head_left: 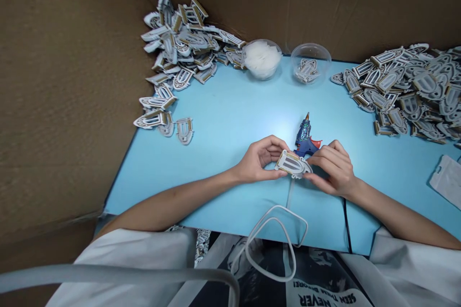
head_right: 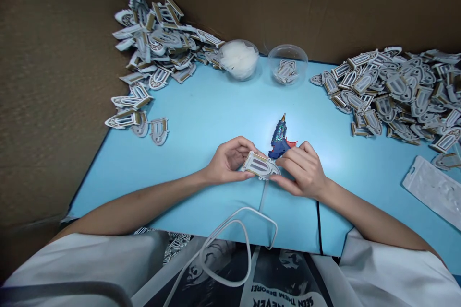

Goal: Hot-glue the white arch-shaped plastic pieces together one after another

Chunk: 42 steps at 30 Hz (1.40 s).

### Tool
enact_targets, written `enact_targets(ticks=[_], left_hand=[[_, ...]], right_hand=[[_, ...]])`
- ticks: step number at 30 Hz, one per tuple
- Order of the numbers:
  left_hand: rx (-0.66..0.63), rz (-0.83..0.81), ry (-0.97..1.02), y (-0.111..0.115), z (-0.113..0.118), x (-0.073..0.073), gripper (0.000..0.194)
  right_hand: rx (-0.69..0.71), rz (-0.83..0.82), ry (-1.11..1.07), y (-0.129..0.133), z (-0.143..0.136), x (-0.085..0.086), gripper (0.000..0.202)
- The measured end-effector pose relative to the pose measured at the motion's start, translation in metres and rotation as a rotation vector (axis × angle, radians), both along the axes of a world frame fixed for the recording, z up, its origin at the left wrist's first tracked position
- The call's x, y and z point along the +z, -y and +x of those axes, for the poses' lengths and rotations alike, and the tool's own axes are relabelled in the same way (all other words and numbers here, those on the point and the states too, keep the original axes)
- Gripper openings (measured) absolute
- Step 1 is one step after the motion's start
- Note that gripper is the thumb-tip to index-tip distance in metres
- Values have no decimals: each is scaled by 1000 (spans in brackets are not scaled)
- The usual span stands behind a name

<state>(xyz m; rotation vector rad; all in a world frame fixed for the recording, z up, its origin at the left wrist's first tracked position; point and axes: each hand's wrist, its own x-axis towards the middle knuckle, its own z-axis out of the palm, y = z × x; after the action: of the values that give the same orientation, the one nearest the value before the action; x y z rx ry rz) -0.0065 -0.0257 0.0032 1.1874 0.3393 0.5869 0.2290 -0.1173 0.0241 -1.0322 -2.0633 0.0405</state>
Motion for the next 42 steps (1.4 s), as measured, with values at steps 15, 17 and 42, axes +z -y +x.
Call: enact_targets(ticks=[15,17,42], left_hand=[[310,503,-40,7,-1,-7,40],[323,499,-56,7,-2,-8,41],[269,262,-187,-83,245,87,60]], right_hand=[[-16,-64,-16,-2,2,-7,33],[-14,-72,-5,-2,3,-8,32],[-454,-476,-917,-33,49,-24,47]])
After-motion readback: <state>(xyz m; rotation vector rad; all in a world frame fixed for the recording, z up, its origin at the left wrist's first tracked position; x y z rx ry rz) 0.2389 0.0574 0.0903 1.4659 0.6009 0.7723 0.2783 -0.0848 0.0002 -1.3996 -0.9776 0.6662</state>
